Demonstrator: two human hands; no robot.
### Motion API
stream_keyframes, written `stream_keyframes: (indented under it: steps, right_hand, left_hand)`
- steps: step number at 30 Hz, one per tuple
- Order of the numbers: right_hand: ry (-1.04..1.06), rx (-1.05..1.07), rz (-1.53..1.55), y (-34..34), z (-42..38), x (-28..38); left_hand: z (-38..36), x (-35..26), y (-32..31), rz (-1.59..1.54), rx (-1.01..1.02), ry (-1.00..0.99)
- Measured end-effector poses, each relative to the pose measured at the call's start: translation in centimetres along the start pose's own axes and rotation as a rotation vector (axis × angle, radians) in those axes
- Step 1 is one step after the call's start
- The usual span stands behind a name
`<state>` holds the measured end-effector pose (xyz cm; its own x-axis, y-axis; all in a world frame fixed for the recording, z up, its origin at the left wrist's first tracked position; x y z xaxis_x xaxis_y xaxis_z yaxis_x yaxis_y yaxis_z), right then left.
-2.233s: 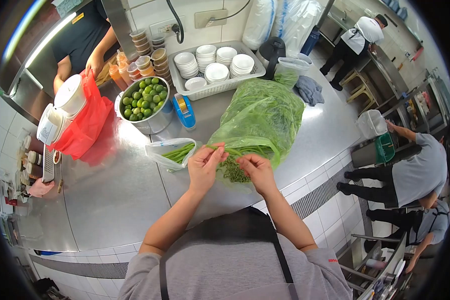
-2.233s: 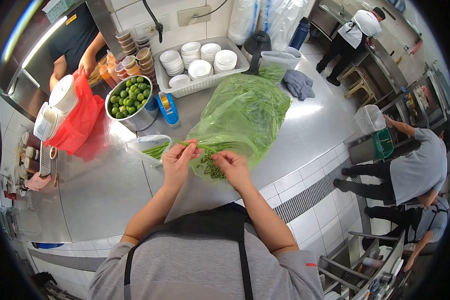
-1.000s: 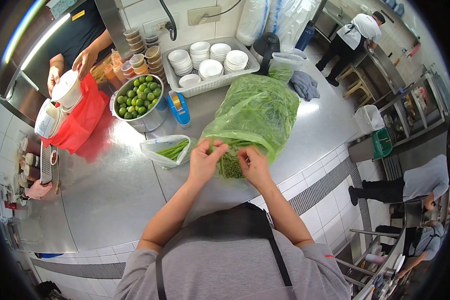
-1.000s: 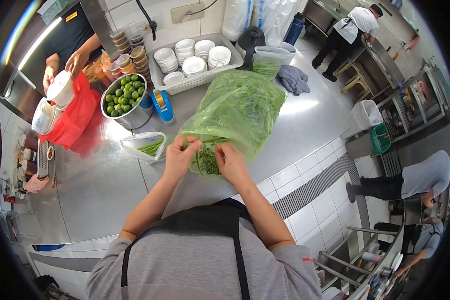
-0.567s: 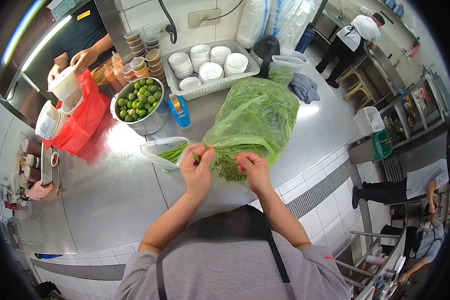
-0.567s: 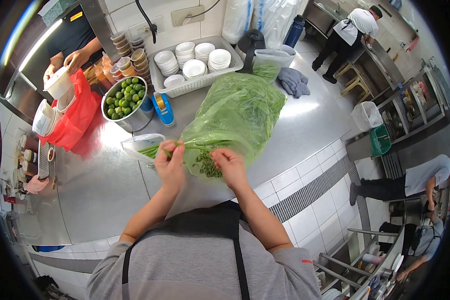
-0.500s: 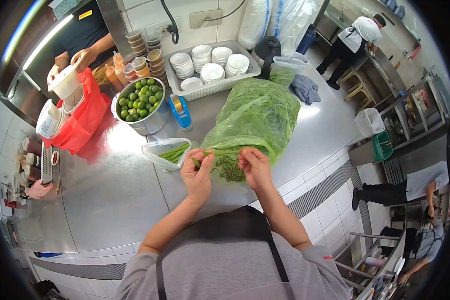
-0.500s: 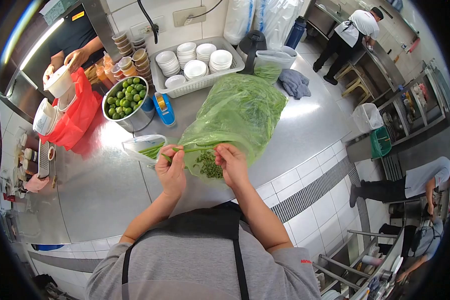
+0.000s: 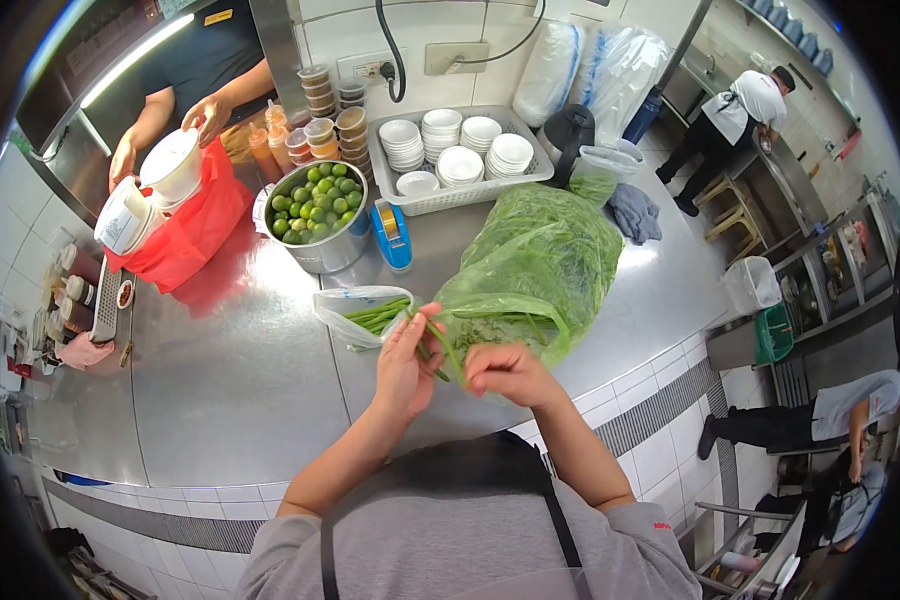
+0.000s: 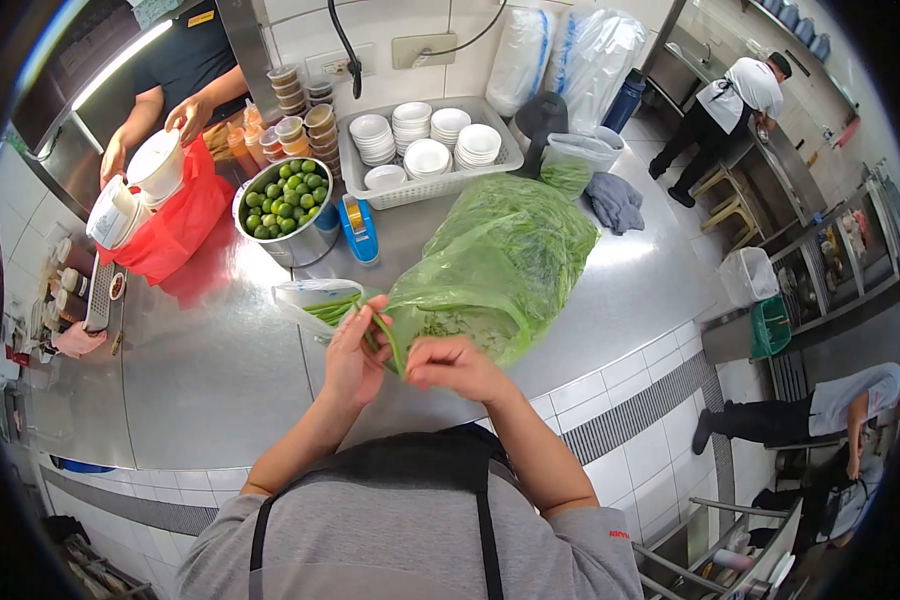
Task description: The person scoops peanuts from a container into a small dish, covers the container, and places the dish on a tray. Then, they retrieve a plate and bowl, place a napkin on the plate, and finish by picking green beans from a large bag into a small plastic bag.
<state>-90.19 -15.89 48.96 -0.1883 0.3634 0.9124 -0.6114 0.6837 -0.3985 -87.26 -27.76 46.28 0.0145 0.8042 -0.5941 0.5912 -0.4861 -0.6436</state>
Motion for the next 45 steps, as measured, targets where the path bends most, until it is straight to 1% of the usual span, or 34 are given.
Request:
stream_keyframes:
  steps: [1, 2, 3, 4, 6, 7, 9, 10, 11, 12, 13, 14, 17, 19, 21, 22, 24, 25, 26, 27, 28, 29, 30, 32, 33, 34, 35, 36, 38, 39, 41, 42, 44, 45]
  right_hand:
    - [-0.001, 0.056, -0.233, -0.8, -0.2, -0.3]
    - [-0.001, 0.112, -0.467, -1.4, -0.4, -0.8]
    - [-0.012, 0.028, -0.531, -0.9, -0.2, -1.3]
    - [-0.012, 0.030, -0.531, -0.4, 0.0, -1.7]
    - [0.106, -0.242, -1.000, 3.2, 1.0, -2.0]
    - [0.250, -0.363, -1.180, 4.4, 1.5, -1.8]
    - [0.238, -0.403, -1.250, 6.0, 2.2, -2.5]
    - [0.226, -0.436, -1.323, 6.6, 2.6, -2.5]
    - [0.147, -0.399, -1.429, 6.8, 3.2, -3.2]
    - [0.147, -0.399, -1.428, 6.6, 3.7, -3.6]
    - [0.247, -0.361, -1.513, 5.9, 4.3, -3.8]
    - [0.351, -0.322, -1.596, 5.3, 4.8, -4.2]
    - [0.338, -0.259, -1.688, 5.2, 6.6, -6.7]
    - [0.385, -0.260, -1.695, 5.1, 6.6, -7.0]
    - [0.437, -0.256, -1.703, 4.5, 6.2, -6.3]
    - [0.423, -0.269, -1.633, 3.5, 5.5, -4.7]
    - [0.405, -0.279, -1.566, 2.2, 4.1, -2.2]
    - [0.519, -0.354, -1.474, 1.5, 3.2, -0.4]
    - [0.631, -0.427, -1.377, 1.0, 2.2, 1.5]
    - [0.631, -0.432, -1.382, 0.6, 1.6, 2.8]
    - [0.503, -0.477, -1.224, 1.0, 1.3, 3.8]
    - [0.381, -0.518, -1.063, 1.7, 1.1, 4.2]
    - [0.391, -0.528, -1.068, 2.1, 0.8, 4.5]
    - [0.146, -0.586, -0.464, 4.2, 0.3, 3.2]
    - [0.157, -0.594, -0.465, 4.7, 0.1, 3.3]
    - [0.131, -0.587, -0.370, 5.4, -0.1, 3.1]
    - [0.104, -0.579, -0.275, 5.8, -0.2, 3.1]
    - [0.111, -0.588, -0.274, 5.8, -0.5, 4.0]
    - [0.439, -0.584, -1.030, 3.5, -1.5, 8.4]
    - [0.434, -0.593, -1.026, 3.4, -1.6, 9.0]
    - [0.752, -0.376, -1.524, 0.5, -2.0, 10.0]
    - [0.749, -0.385, -1.524, 0.7, -2.1, 9.9]
    - [0.702, -0.258, -1.749, 0.7, -1.8, 8.7]
    - [0.703, -0.262, -1.749, 0.7, -1.9, 8.8]
  left_hand:
    - [0.0, 0.0, 0.0, -0.002, -0.001, -0.002]
    - [0.0, 0.5, -0.4, 0.111, 0.070, 0.031]
    - [-0.1, 1.2, -0.7, 0.225, 0.141, 0.066]
    - [0.3, 1.5, -0.4, 0.224, 0.140, 0.066]
    - [0.9, 0.9, 0.0, 0.412, 0.227, -0.187]
    - [0.8, 0.8, 0.2, 0.416, 0.226, -0.184]
    - [0.5, -0.2, 0.4, 0.458, 0.171, -0.292]
    - [0.1, -0.5, 0.3, 0.458, 0.171, -0.289]
    - [-0.4, -0.9, 0.2, 0.467, 0.165, -0.277]
    - [-0.6, -1.1, 0.2, 0.475, 0.161, -0.267]
    - [-0.6, -1.2, 0.4, 0.475, 0.160, -0.266]
    - [-0.5, -0.9, 0.5, 0.425, 0.169, -0.205]
    - [-0.3, -0.3, 1.1, 0.381, 0.218, -0.111]
    - [-0.6, 0.1, 1.3, 0.386, 0.254, -0.077]
    - [-0.8, -0.6, 1.1, 0.539, 0.209, -0.265]
    - [-0.5, -0.4, 1.3, 0.536, 0.208, -0.268]
    - [0.0, -0.7, 1.6, 0.552, 0.221, -0.422]
    - [-0.2, -0.8, 1.3, 0.549, 0.222, -0.420]
    - [-0.5, -1.2, 0.6, 0.691, 0.205, -0.490]
    - [-0.6, -1.4, 0.0, 0.835, 0.188, -0.561]
    - [-0.3, -1.2, -0.7, 0.835, 0.197, -0.561]
    - [-1.0, -1.7, -2.5, 0.868, 0.270, -0.812]
    - [-1.9, -2.0, -4.1, 0.890, 0.343, -1.068]
    - [-1.8, -1.3, -5.5, 0.971, 0.421, -1.129]
    - [-2.0, -0.8, -6.2, 1.057, 0.485, -1.183]
    - [-2.1, -0.9, -6.5, 1.054, 0.498, -1.189]
    - [-2.1, -0.7, -6.6, 1.165, 0.493, -1.198]
    - [-2.2, -0.5, -6.7, 1.279, 0.485, -1.201]
    - [-2.7, -0.7, -7.1, 1.357, 0.471, -1.249]
    - [-3.1, -0.8, -7.1, 1.438, 0.445, -1.294]
    - [-3.6, -0.8, -7.3, 1.501, 0.459, -1.330]
    - [-3.8, -0.7, -7.5, 1.556, 0.464, -1.373]
    - [-4.2, -0.7, -7.5, 1.550, 0.468, -1.419]
    - [-4.5, -0.8, -7.5, 1.541, 0.460, -1.466]
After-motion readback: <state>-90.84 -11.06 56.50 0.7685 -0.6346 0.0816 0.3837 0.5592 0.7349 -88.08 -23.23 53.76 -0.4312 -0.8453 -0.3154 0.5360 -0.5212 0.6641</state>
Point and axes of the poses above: each hand's wrist, its own z-axis towards the middle knuckle, its own y-axis out of the back of the hand, x = y × z, the point moved 7 cm from there along z, towards the middle knuckle, and after that the axes turned 13 degrees about -x, right-handed, at the moved point
